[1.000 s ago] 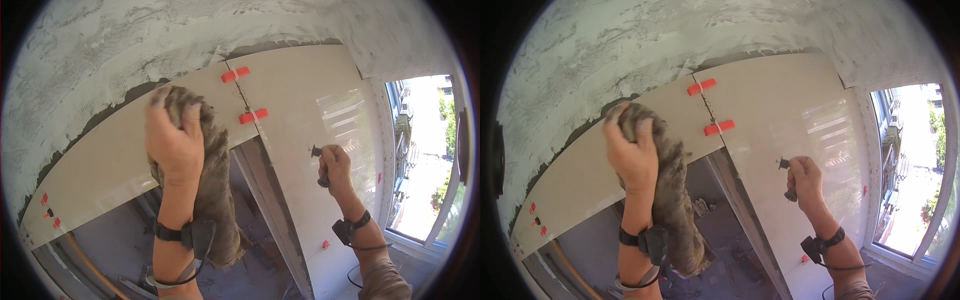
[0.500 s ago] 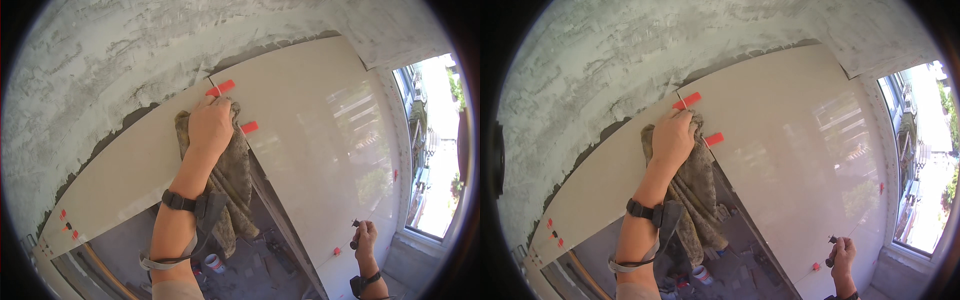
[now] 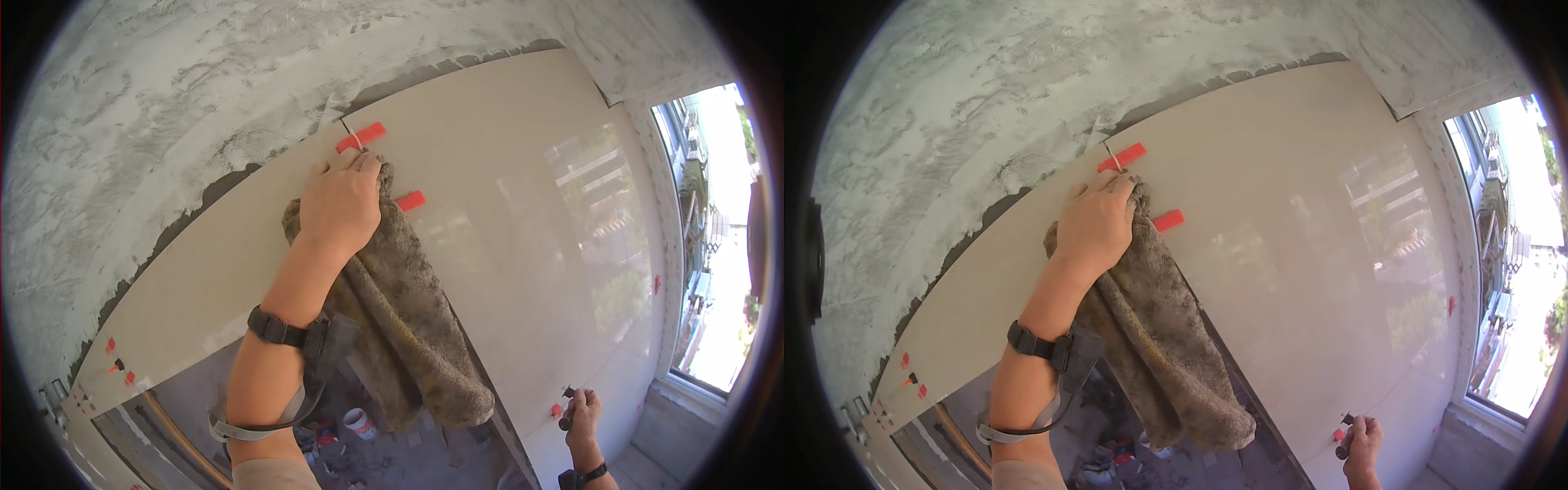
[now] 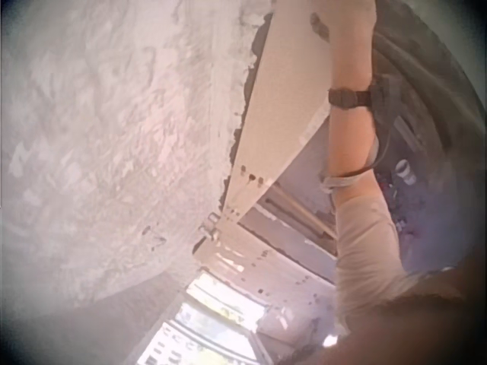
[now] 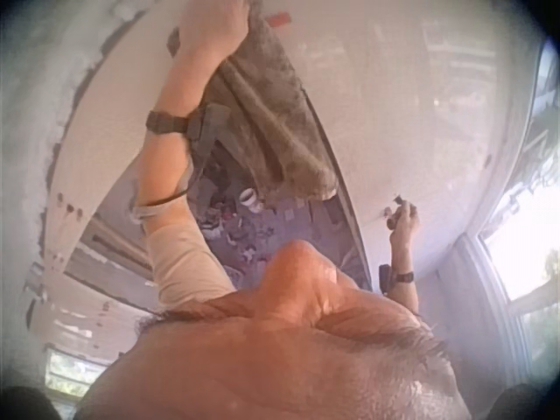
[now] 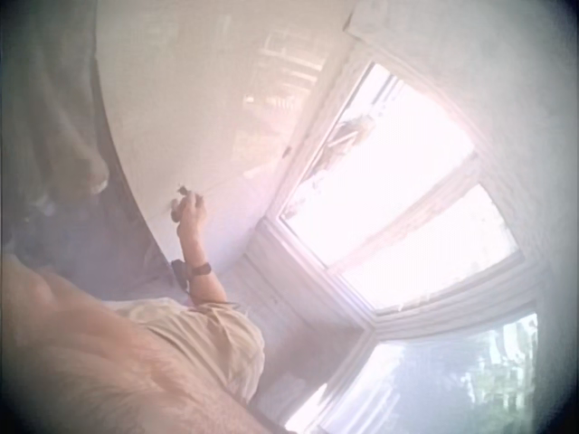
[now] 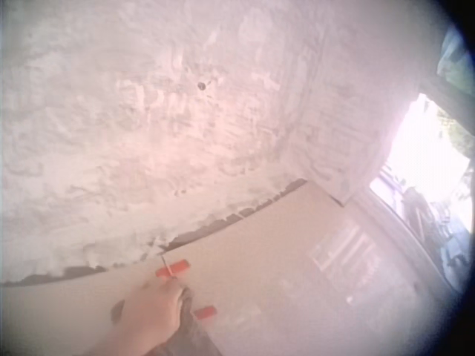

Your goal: Apply adhesive, place tiles, and clean excess mortar from tiled surfaces on a balcony.

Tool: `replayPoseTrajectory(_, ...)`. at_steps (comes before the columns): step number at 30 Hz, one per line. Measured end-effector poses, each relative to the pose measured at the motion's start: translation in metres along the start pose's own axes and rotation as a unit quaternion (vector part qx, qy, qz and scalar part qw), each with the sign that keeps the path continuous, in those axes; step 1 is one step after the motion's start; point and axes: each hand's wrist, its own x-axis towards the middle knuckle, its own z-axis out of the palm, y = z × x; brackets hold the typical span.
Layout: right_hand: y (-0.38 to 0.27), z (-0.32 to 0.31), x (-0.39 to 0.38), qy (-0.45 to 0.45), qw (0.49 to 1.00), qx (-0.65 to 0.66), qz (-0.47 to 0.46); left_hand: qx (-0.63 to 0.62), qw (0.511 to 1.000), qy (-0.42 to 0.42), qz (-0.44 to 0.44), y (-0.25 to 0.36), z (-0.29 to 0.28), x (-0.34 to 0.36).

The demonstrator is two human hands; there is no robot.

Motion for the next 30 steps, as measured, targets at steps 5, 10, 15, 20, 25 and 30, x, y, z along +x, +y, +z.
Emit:
replayPoseTrajectory(5, 0.016, -0.020, -0.009, 0.015, 1.000, -0.008, 0.023, 0.016, 0.997, 0.049, -0.057, 0.011, 0.011, -0.001)
replayPoseTrajectory(10, 0.027, -0.044, -0.013, 0.046, 0.998, -0.027, 0.032, -0.188, 0.980, 0.000, -0.067, -0.001, 0.001, -0.005)
replayPoseTrajectory(15, 0.022, -0.039, -0.012, 0.045, 0.998, -0.030, 0.023, -0.273, 0.936, -0.218, -0.038, -0.016, -0.014, 0.028)
replayPoseTrajectory(20, 0.023, -0.050, -0.011, 0.035, 0.999, 0.003, 0.038, -0.109, 0.973, -0.186, -0.077, -0.025, -0.039, 0.005)
replayPoseTrajectory(25, 0.020, -0.074, 0.003, 0.079, 0.997, -0.007, 0.006, -0.095, 0.979, 0.060, -0.168, -0.042, -0.037, -0.034)
replayPoseTrajectory(30, 0.013, -0.018, -0.001, 0.020, 1.000, 0.011, 0.018, -0.046, 0.999, 0.002, 0.015, -0.001, -0.006, 0.007)
